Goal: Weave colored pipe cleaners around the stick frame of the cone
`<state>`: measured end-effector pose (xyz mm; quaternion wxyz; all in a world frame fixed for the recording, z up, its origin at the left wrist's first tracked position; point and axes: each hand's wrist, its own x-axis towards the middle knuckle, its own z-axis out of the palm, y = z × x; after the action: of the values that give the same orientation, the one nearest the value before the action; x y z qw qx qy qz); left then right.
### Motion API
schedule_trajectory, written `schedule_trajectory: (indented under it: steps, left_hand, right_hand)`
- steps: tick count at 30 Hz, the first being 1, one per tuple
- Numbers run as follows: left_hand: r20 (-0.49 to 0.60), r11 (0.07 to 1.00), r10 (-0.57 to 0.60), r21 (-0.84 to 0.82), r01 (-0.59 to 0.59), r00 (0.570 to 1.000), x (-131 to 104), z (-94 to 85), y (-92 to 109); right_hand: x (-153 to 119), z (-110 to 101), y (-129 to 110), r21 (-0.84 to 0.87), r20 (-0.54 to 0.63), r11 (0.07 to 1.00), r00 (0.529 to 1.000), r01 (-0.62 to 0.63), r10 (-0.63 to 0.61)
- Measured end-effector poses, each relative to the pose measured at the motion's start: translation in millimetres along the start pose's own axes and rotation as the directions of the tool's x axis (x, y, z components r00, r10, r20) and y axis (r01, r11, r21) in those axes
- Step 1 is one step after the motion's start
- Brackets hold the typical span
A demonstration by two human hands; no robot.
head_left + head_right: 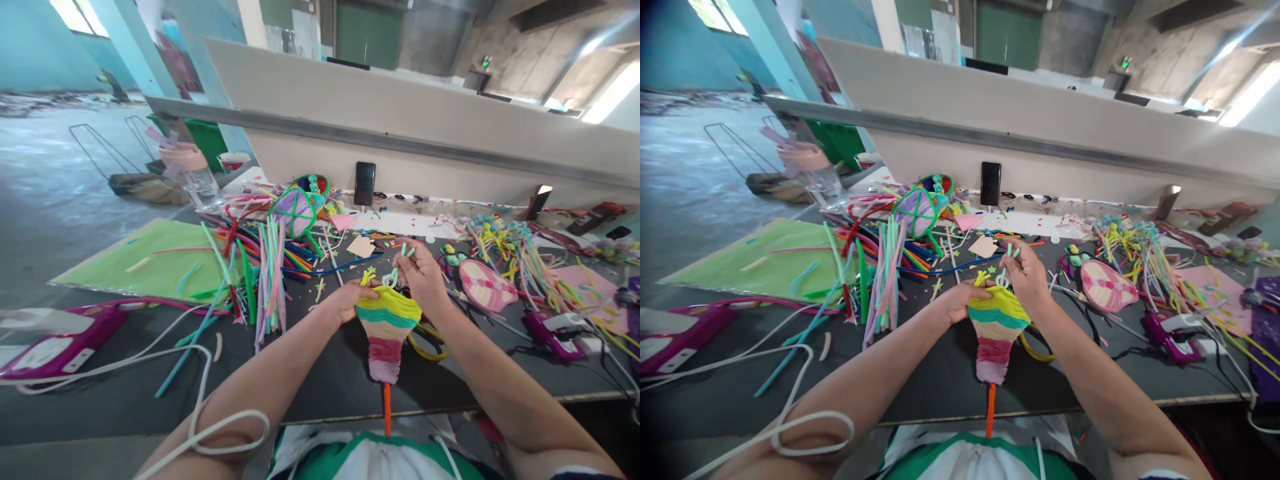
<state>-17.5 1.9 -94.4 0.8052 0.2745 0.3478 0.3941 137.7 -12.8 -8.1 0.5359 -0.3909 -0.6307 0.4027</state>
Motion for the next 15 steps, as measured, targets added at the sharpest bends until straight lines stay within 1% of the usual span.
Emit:
schedule_trajectory:
  steps: [3,4,8,9,10,12,14,15]
  left_hand:
    - [0.003,1.0,-0.018,0.02,0.018,1.0,1.9,-0.2,-2.0]
    - [0.006,0.999,-0.021,0.024,0.021,1.0,2.5,-0.4,-2.8]
    - [0.0,1.0,-0.019,0.006,0.019,1.0,2.8,-1.6,-3.2]
    - [-0.001,1.0,-0.018,-0.012,0.018,1.0,2.3,-2.0,-2.1]
    - [-0.001,0.999,-0.014,-0.034,0.014,1.0,1.7,-2.5,-0.5]
    - [0.0,0.998,0.002,-0.07,-0.002,1.0,0.2,-3.2,3.4]
    - [-0.001,0.996,0.021,-0.087,-0.021,1.0,-1.1,-3.6,7.2]
    - [-0.003,0.995,0.028,-0.091,-0.029,1.0,-1.6,-3.6,8.8]
  right_hand:
    - [3.7,-3.3,0.3,0.051,-0.042,0.999,0.999,0.009,-0.007]
    - [4.2,-3.8,0.1,0.05,-0.037,0.999,0.999,0.013,-0.011]
    - [2.2,-4.8,0.5,0.008,0.049,1.0,0.999,0.014,-0.015]
    - [0.9,-5.7,1.5,-0.024,0.046,0.999,0.998,0.031,-0.03]
    - [-0.7,-7.2,3.3,-0.065,0.017,0.996,0.998,0.061,-0.06]
    - [-4.6,-11.7,10.1,-0.152,-0.113,0.979,0.982,0.133,-0.151]
    - [-9.5,-17.6,22.1,-0.184,-0.276,0.969,0.938,0.163,-0.21]
    - [-12.3,-20.4,29.8,-0.163,-0.339,0.975,0.92,0.15,-0.198]
